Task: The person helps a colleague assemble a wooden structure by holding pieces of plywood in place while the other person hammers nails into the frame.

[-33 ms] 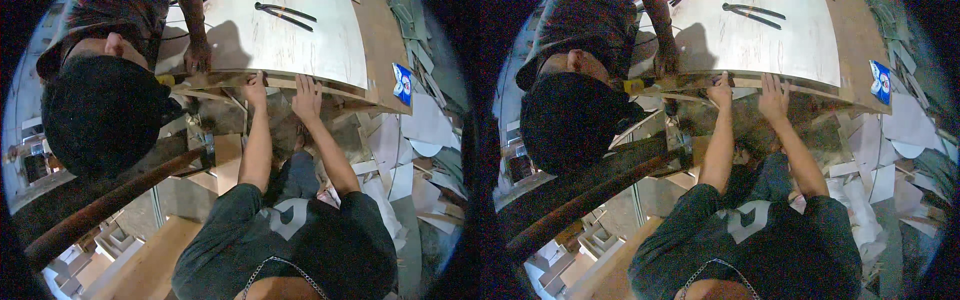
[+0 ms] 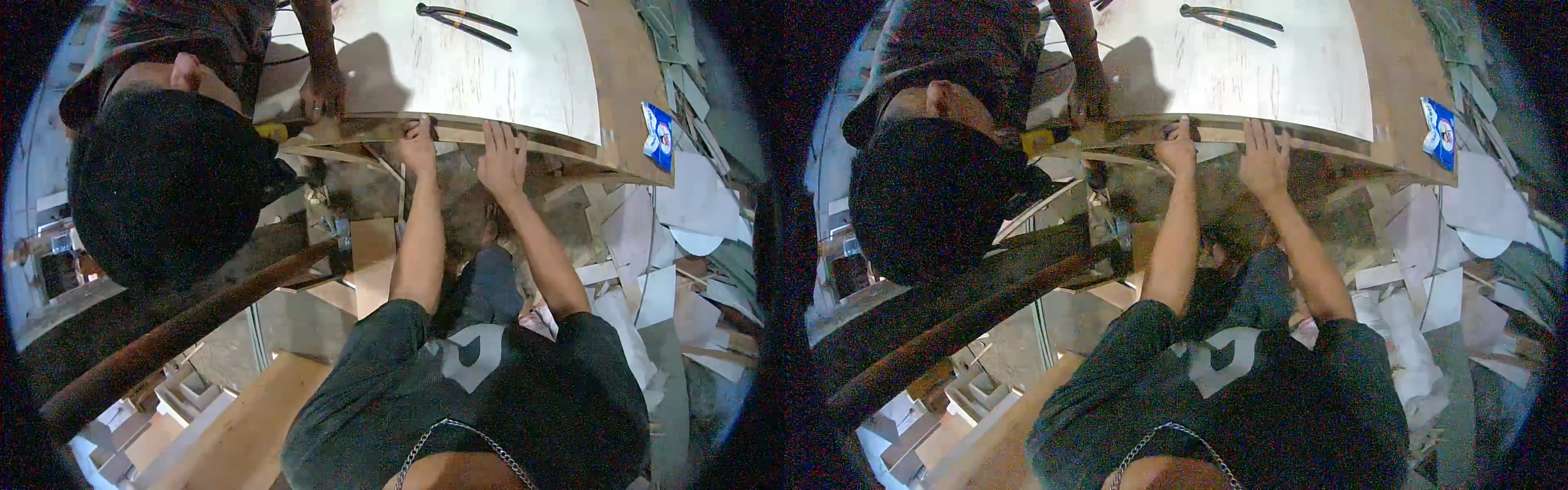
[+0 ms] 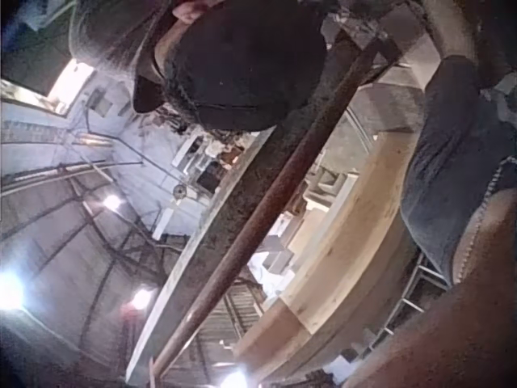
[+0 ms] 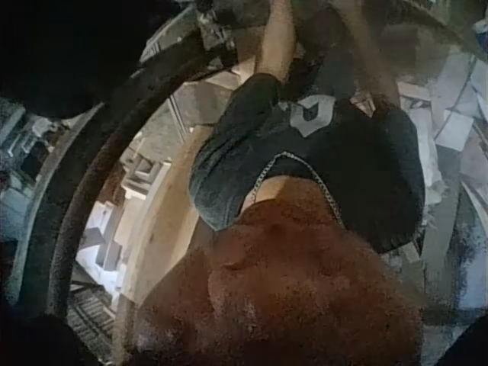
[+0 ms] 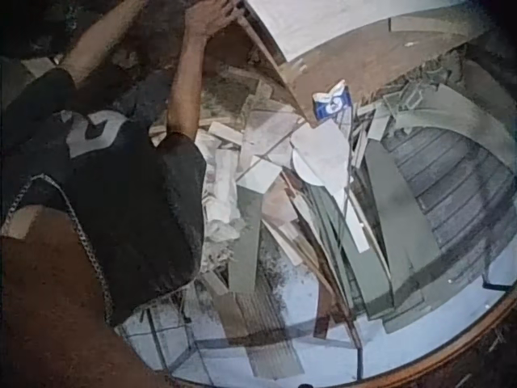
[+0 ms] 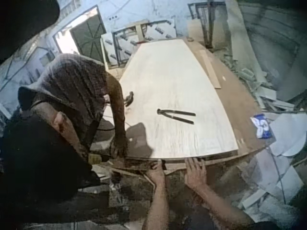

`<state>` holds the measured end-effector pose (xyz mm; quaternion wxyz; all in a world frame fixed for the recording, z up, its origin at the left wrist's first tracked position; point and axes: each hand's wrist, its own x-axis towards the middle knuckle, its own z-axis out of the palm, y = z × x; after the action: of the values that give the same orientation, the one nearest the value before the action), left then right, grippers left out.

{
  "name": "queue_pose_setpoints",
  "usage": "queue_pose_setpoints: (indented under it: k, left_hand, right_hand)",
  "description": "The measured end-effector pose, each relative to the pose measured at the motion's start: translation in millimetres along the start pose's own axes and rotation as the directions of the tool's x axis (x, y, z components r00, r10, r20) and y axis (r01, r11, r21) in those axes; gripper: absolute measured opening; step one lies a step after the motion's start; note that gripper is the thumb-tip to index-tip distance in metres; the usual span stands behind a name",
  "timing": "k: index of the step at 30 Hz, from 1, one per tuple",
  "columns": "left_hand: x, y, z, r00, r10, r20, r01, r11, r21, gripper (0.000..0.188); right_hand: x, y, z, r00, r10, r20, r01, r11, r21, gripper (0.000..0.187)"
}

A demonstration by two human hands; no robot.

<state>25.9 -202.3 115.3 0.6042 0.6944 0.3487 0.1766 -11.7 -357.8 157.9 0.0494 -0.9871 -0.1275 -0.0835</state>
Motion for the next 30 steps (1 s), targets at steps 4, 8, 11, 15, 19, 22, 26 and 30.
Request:
queue_pose_setpoints:
  k: [4, 8, 11, 15, 19, 22, 26, 30]
  left_hand:
    - [6.0, -10.2, 1.5, 0.992, 0.082, -0.095, -0.085, 0.996, -0.029, 0.033]
    - [-5.4, 9.6, 3.5, 0.995, 0.033, -0.089, -0.040, 0.996, -0.077, 0.032]
    - [-5.8, 12.3, 0.6, 0.996, 0.023, -0.083, -0.029, 0.997, -0.066, 0.032]
    - [1.2, 0.8, 1.4, 0.997, 0.018, -0.079, -0.011, 0.996, 0.088, 0.030]
    - [7.1, -17.4, 7.5, 0.984, 0.119, -0.133, -0.126, 0.991, -0.040, 0.029]
    - [17.9, -29.5, 4.3, 0.990, 0.032, -0.138, -0.031, 0.999, 0.008, 0.031]
    - [-1.7, 1.4, 3.5, 0.989, 0.082, -0.120, -0.079, 0.996, 0.029, 0.032]
    - [-3.6, 6.6, 1.7, 0.973, 0.166, -0.159, -0.147, 0.981, 0.126, 0.036]
  right_hand:
    - [3.6, 0.9, -3.4, 0.999, -0.043, 0.002, 0.043, 0.995, -0.091, 0.064]
    - [3.1, 7.3, -5.0, 0.998, -0.052, 0.043, 0.055, 0.995, -0.078, 0.061]
    - [4.7, 7.5, -7.5, 0.995, -0.068, 0.071, 0.074, 0.993, -0.087, 0.061]
    - [4.1, 10.1, -7.7, 0.994, -0.095, 0.052, 0.098, 0.993, -0.060, 0.059]
    - [6.0, 8.3, -9.8, 0.995, -0.100, 0.023, 0.101, 0.994, -0.051, 0.056]
    - [8.9, 1.9, -12.7, 0.993, -0.117, -0.019, 0.116, 0.992, -0.046, 0.053]
    - [6.7, 9.8, -11.0, 0.991, -0.119, -0.062, 0.117, 0.993, -0.027, 0.052]
    - [7.1, 9.3, -9.2, 0.994, -0.107, 0.008, 0.107, 0.994, 0.005, 0.061]
